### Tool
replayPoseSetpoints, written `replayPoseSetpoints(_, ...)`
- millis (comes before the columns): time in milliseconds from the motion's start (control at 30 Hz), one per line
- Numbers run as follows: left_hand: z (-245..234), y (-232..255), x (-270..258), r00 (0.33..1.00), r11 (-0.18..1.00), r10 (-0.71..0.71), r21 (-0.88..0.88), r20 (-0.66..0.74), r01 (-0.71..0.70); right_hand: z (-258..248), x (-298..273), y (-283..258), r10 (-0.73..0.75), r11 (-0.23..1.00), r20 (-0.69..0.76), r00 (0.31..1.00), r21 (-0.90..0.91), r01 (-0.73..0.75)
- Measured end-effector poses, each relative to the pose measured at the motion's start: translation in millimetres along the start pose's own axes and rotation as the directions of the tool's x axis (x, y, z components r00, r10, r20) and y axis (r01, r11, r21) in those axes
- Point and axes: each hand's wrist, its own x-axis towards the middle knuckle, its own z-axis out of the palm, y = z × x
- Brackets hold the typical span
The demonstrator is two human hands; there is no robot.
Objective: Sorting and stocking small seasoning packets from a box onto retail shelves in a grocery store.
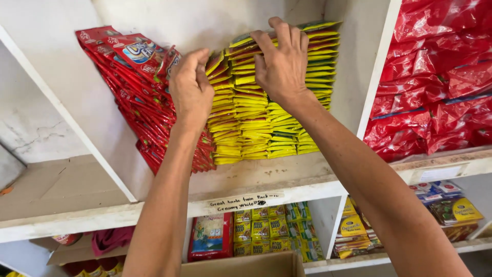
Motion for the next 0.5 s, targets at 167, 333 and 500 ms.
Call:
replayPoseSetpoints(167, -31, 51, -41, 0.998, 0.999, -0.011, 0.048, 0.062, 0.008, -22, -25, -18, -0.115, 0.986, 0.048, 0.992, -0.113, 0.119)
replayPoseSetpoints(333, -82, 103, -117, 0.983, 0.994, -0.104, 0.035, 0.151, 0.099, -74, -64, -55, -0.111, 0.992, 0.155, 0.982, 0.073, 0.101)
replayPoseSetpoints(500, -143, 137, -231, 0.881, 0.905, -0.420, 0.025, 0.217, 0.425, -133, -127, -109, -0.137, 0.942, 0.252, 0.958, 0.331, 0.048)
